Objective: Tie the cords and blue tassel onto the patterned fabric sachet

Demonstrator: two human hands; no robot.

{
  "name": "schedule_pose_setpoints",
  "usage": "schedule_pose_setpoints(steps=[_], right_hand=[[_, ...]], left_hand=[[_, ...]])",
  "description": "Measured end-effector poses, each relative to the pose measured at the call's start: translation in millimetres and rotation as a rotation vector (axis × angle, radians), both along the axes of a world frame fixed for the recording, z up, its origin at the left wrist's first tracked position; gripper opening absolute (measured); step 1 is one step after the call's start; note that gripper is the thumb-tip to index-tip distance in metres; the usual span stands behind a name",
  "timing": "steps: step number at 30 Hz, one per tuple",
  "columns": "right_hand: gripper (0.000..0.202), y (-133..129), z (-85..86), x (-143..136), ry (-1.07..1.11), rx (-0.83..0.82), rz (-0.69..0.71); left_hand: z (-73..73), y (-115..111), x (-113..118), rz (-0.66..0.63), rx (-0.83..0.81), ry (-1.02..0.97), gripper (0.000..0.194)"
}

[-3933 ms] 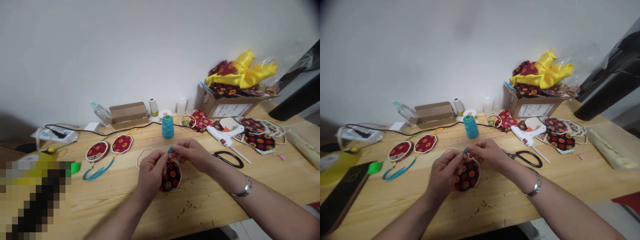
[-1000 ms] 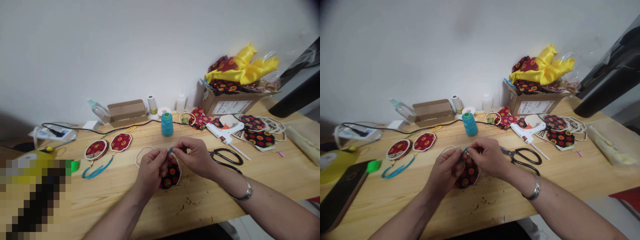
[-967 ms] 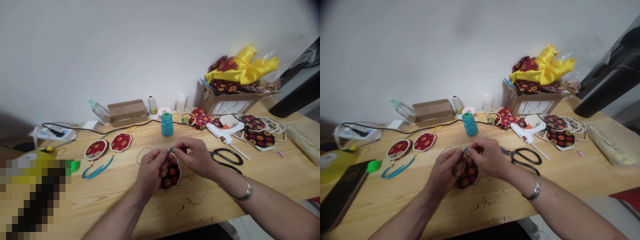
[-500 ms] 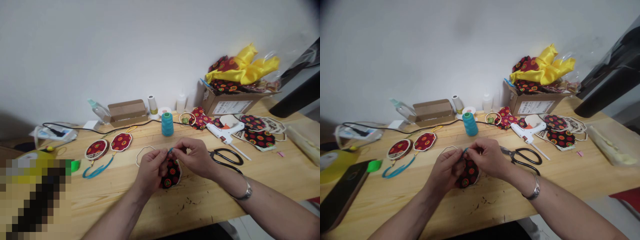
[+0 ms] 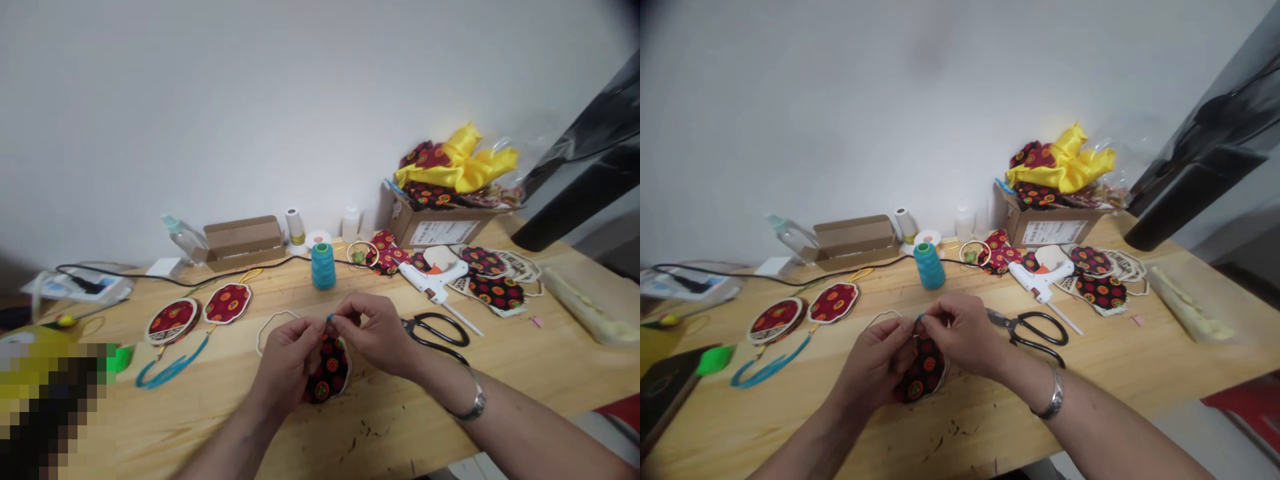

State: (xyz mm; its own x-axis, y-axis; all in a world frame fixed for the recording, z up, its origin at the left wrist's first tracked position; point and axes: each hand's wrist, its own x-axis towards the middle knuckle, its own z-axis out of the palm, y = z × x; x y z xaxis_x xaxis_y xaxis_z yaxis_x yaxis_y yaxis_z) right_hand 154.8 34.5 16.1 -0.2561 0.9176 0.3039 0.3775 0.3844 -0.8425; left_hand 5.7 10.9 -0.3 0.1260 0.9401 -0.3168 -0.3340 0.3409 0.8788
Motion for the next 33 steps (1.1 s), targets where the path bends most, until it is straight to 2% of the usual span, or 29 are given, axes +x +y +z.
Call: schedule_pose_setpoints(steps=[5,14,33], right_hand=[[0.013,1.2,-1.1,0.3,-0.006,-0.006,0.003],[0.013,1.2,-1.6,-1.3,0.013,-0.035,0.003],[0.014,4.8,-1.1,-1.0,0.013,-0.041,0.021]], left_hand=[[0.0,0.6,-1.0,-0.009,-0.005,0.054,0.026],[-2.1,1.2,-3.9,-0.03,0.007,0.029,0.023],[5.5,0.9,-4.6,-0.043,0.067,0.142,0.026]])
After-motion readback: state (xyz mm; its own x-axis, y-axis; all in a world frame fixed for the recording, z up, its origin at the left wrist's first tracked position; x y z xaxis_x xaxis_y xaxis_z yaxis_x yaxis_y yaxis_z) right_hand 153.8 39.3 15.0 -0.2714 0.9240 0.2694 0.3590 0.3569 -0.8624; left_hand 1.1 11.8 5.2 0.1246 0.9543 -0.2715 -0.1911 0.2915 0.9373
